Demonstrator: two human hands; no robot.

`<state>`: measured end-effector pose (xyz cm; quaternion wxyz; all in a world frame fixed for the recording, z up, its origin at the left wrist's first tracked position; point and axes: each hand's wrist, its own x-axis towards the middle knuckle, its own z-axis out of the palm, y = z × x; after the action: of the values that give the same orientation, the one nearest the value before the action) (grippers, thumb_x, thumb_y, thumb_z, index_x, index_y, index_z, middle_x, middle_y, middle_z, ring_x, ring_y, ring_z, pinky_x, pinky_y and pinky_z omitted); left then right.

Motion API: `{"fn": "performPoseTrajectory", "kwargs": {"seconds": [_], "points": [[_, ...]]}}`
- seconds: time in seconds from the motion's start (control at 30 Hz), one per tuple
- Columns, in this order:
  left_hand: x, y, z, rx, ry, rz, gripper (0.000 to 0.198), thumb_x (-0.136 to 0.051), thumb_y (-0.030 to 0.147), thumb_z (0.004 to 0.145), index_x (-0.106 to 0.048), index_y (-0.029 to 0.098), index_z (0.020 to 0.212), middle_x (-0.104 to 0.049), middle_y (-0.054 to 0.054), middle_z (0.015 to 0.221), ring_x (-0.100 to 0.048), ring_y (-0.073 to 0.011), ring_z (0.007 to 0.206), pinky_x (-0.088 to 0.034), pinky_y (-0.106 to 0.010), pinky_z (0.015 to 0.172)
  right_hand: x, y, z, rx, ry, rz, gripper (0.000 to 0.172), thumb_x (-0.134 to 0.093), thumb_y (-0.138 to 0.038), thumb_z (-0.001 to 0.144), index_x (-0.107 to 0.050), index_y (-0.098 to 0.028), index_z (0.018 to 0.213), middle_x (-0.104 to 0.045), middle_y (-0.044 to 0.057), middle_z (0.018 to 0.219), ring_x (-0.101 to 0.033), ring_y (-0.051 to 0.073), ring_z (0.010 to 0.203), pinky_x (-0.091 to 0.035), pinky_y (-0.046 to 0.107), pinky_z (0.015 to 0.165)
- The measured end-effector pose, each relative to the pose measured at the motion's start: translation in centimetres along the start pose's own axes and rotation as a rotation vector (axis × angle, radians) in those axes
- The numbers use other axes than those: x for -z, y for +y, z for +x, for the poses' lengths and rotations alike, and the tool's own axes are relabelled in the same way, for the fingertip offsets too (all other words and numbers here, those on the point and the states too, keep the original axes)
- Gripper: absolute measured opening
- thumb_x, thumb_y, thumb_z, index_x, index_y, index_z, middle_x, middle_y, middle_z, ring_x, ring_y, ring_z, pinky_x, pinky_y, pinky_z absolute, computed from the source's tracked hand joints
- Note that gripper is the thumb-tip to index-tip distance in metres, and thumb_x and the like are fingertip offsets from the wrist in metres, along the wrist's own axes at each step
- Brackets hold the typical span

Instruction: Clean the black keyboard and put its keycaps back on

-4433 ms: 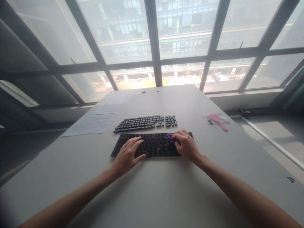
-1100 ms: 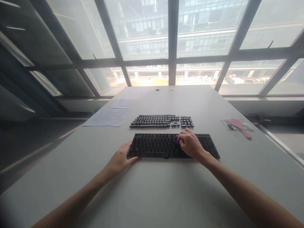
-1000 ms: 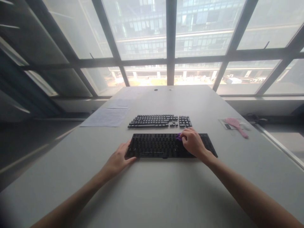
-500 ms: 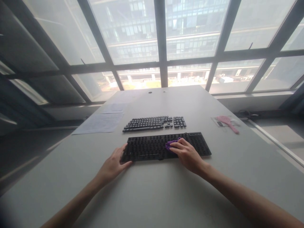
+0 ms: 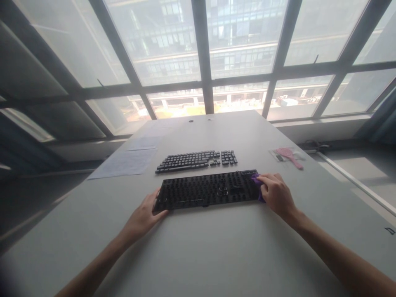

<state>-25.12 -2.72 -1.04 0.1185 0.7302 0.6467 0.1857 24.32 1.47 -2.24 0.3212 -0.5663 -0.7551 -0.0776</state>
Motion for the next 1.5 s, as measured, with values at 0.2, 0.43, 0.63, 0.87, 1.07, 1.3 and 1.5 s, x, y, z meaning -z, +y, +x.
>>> {"fn": "performPoseTrajectory", "kwargs": {"seconds": [0.2, 0.43, 0.63, 0.87, 1.07, 1.3, 1.5], "points": [[-0.2, -0.2, 0.0, -0.019, 0.007, 0.004, 0.078, -0.061, 0.043, 0.088, -0.029, 0.018, 0.154, -0.051, -0.015, 0.143, -0.053, -0.0334, 0.131, -0.043, -0.049, 0.112, -1.5, -5.3, 1.0, 0.025, -0.027, 0.165, 0.032, -0.052, -0.006, 0.084, -0.074, -0.016, 0.105, -0.073, 0.01, 0.109, -0.061, 0.028, 0.1, -0.054, 0.044, 0.09], [-0.2, -0.2, -0.2, -0.027, 0.028, 0.003, 0.077, -0.06, 0.042, 0.088, -0.03, 0.018, 0.154, -0.05, -0.016, 0.145, -0.052, -0.0334, 0.134, -0.044, -0.049, 0.112, -3.0, -13.4, 2.0, 0.136, -0.154, 0.273, 0.036, -0.053, -0.001, 0.086, -0.074, -0.02, 0.109, -0.073, 0.008, 0.111, -0.059, 0.026, 0.1, -0.057, 0.04, 0.085], [-0.3, -0.3, -0.2, 0.048, 0.009, 0.034, 0.092, -0.06, 0.049, 0.086, -0.019, 0.01, 0.159, -0.049, -0.021, 0.147, -0.052, -0.0358, 0.135, -0.044, -0.049, 0.111, -1.2, -9.5, 1.6, 0.111, -0.12, 0.095, 0.031, -0.052, -0.008, 0.091, -0.079, -0.022, 0.099, -0.073, 0.009, 0.098, -0.057, 0.027, 0.092, -0.057, 0.041, 0.077], [-0.4, -0.1, -0.2, 0.041, 0.036, 0.034, 0.096, -0.061, 0.049, 0.085, -0.016, 0.01, 0.159, -0.055, -0.021, 0.141, -0.057, -0.0357, 0.129, -0.049, -0.048, 0.105, -1.5, -8.6, 1.2, 0.167, -0.141, 0.146, 0.035, -0.05, -0.006, 0.089, -0.077, -0.022, 0.105, -0.073, 0.008, 0.105, -0.056, 0.027, 0.097, -0.058, 0.043, 0.083], [-0.2, 0.2, -0.2, 0.061, 0.012, 0.035, 0.096, -0.06, 0.05, 0.085, -0.015, 0.01, 0.16, -0.053, -0.021, 0.142, -0.056, -0.0354, 0.13, -0.047, -0.047, 0.107, -1.3, -8.8, 1.4, 0.147, -0.167, -0.021, 0.031, -0.051, -0.004, 0.089, -0.077, -0.02, 0.092, -0.07, 0.01, 0.102, -0.055, 0.028, 0.096, -0.055, 0.044, 0.083], [-0.6, -0.3, -0.2, 0.035, 0.024, 0.033, 0.092, -0.061, 0.05, 0.086, -0.02, 0.011, 0.158, -0.052, -0.02, 0.142, -0.051, -0.0361, 0.134, -0.044, -0.049, 0.11, -0.1, -8.2, 3.2, 0.064, -0.044, 0.104, 0.029, -0.053, -0.004, 0.086, -0.076, -0.019, 0.092, -0.07, 0.009, 0.101, -0.056, 0.028, 0.096, -0.054, 0.042, 0.084], [-1.0, -0.3, -0.1, -0.043, 0.121, 0.089, 0.09, -0.067, 0.052, 0.082, -0.032, 0.01, 0.153, -0.038, -0.024, 0.154, -0.037, -0.0407, 0.143, -0.034, -0.055, 0.118, -0.3, -14.8, 6.3, 0.185, 0.03, 0.367, 0.037, -0.05, -0.001, 0.085, -0.074, -0.019, 0.107, -0.068, 0.01, 0.112, -0.056, 0.027, 0.106, -0.052, 0.043, 0.096]]}}
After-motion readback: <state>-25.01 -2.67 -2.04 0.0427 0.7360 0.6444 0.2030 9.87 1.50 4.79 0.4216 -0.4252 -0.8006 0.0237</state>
